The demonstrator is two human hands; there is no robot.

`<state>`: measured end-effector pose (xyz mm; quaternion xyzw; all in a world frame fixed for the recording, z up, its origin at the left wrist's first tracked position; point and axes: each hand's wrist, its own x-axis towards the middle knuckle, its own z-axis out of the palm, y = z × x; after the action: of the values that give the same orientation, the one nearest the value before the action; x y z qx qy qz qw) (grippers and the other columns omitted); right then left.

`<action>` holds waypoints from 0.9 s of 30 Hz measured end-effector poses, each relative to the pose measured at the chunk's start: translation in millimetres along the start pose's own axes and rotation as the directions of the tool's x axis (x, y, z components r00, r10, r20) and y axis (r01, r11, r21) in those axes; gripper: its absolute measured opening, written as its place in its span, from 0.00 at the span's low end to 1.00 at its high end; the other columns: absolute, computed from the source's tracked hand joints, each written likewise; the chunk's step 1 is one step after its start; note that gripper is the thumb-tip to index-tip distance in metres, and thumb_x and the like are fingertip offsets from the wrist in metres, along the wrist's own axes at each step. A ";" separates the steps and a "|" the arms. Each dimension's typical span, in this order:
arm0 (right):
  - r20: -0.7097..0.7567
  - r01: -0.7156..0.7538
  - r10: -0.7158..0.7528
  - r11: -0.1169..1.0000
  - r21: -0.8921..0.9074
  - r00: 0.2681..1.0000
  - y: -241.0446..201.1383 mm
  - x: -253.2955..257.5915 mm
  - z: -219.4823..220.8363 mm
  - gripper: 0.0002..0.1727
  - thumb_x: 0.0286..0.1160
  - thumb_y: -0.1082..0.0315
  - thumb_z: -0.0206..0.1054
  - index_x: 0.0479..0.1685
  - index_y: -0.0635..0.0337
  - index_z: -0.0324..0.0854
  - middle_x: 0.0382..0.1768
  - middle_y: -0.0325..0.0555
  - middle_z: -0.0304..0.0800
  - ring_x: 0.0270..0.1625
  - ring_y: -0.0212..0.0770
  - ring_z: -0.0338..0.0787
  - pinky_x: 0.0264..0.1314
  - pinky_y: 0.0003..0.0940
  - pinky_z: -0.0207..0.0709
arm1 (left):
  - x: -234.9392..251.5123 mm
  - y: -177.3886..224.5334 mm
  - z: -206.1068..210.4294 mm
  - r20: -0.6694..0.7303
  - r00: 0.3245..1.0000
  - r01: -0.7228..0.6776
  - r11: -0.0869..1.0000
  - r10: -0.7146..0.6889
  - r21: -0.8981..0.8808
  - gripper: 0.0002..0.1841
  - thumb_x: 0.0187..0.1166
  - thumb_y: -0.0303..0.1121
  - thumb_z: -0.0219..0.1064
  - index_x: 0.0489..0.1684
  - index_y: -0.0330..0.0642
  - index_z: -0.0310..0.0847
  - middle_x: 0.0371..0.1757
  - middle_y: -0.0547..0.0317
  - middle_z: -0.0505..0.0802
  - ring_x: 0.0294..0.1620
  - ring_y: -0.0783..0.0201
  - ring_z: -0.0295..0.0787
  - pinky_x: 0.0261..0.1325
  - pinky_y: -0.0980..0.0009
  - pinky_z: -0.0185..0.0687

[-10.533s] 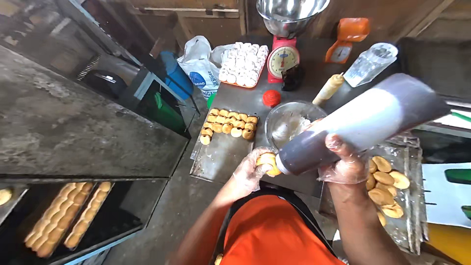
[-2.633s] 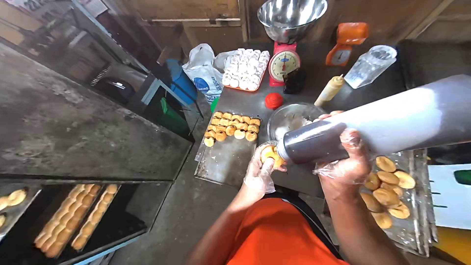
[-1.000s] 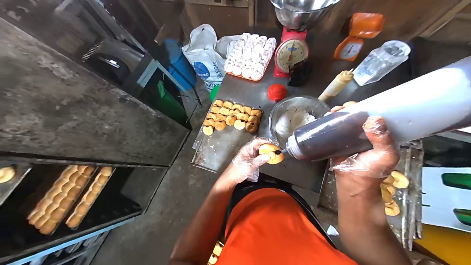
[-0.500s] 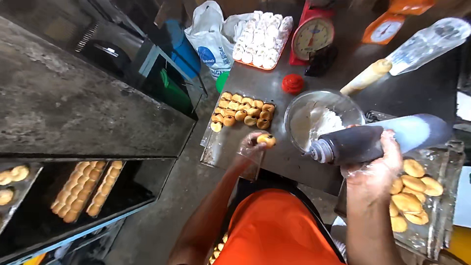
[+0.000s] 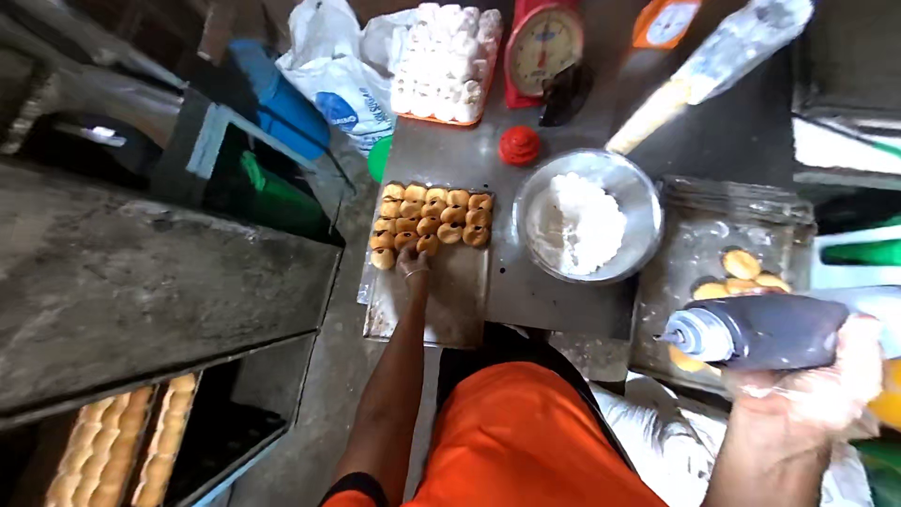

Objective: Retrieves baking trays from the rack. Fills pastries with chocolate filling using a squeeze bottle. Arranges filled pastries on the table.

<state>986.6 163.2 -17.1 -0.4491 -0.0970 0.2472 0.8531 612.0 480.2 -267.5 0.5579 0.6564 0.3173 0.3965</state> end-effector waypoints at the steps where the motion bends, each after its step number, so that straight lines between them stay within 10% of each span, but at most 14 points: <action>1: -0.010 -0.005 0.006 0.999 0.037 1.000 -8.7 -0.8 -8.9 0.22 0.88 0.49 0.52 0.61 0.56 0.78 0.56 0.51 0.90 0.63 0.49 0.89 0.69 0.53 0.82 | -2.3 1.4 0.4 -0.019 0.999 -0.039 0.999 0.038 -0.020 0.23 0.75 0.36 0.75 0.68 0.40 0.82 0.64 0.46 0.90 0.64 0.53 0.87 0.69 0.50 0.83; 7: -0.228 0.089 -0.064 0.991 0.104 0.972 -55.6 5.2 -73.2 0.22 0.84 0.45 0.54 0.56 0.52 0.80 0.51 0.49 0.91 0.56 0.47 0.90 0.60 0.52 0.86 | -27.2 27.2 21.0 -0.160 0.985 -0.037 0.978 0.071 0.206 0.31 0.73 0.29 0.71 0.78 0.28 0.69 0.73 0.33 0.82 0.76 0.45 0.78 0.80 0.54 0.73; 11: -0.315 0.173 -0.072 0.937 0.304 0.946 -84.9 9.0 -122.8 0.29 0.86 0.39 0.47 0.63 0.55 0.76 0.58 0.55 0.87 0.60 0.52 0.89 0.63 0.55 0.84 | -99.9 126.3 57.7 0.090 0.910 -0.415 0.884 0.405 0.217 0.24 0.86 0.30 0.60 0.76 0.22 0.68 0.70 0.27 0.82 0.70 0.44 0.82 0.74 0.57 0.79; 15: -0.345 0.227 -0.107 0.917 0.329 0.932 -96.6 21.5 -169.4 0.34 0.85 0.35 0.42 0.64 0.54 0.76 0.59 0.52 0.87 0.62 0.49 0.88 0.65 0.53 0.84 | -183.0 184.9 159.4 0.646 0.586 -0.716 0.686 0.490 0.130 0.15 0.84 0.35 0.64 0.58 0.35 0.88 0.59 0.39 0.92 0.64 0.44 0.88 0.72 0.45 0.79; 18: -0.338 0.218 -0.102 0.921 0.324 0.936 -98.3 31.2 -202.0 0.35 0.87 0.36 0.39 0.64 0.54 0.78 0.59 0.51 0.88 0.62 0.48 0.88 0.66 0.52 0.83 | -251.9 208.9 248.6 0.911 0.161 -0.859 0.509 0.379 -0.060 0.16 0.86 0.43 0.61 0.64 0.56 0.89 0.67 0.57 0.90 0.72 0.54 0.84 0.77 0.51 0.77; 20: -0.317 0.202 -0.095 0.924 0.325 0.944 -96.5 35.8 -224.2 0.32 0.87 0.37 0.42 0.65 0.53 0.78 0.59 0.51 0.88 0.63 0.48 0.88 0.67 0.51 0.83 | -297.3 224.5 304.4 0.987 0.025 -0.844 0.532 0.161 -0.066 0.21 0.86 0.50 0.60 0.72 0.57 0.83 0.75 0.56 0.85 0.77 0.52 0.79 0.79 0.49 0.75; 27: -0.400 0.203 -0.054 0.919 0.339 0.915 -101.1 37.8 -271.6 0.34 0.85 0.36 0.43 0.65 0.55 0.75 0.60 0.53 0.86 0.63 0.50 0.88 0.67 0.52 0.83 | -380.8 238.1 416.1 0.943 0.305 -0.783 0.529 -0.133 0.328 0.35 0.64 0.63 0.73 0.68 0.54 0.82 0.63 0.51 0.90 0.62 0.46 0.89 0.57 0.38 0.86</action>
<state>1158.2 -60.6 -93.9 -0.3106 0.0901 0.1110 0.9397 1114.4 136.7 -201.0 0.8783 0.2398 -0.2677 0.3155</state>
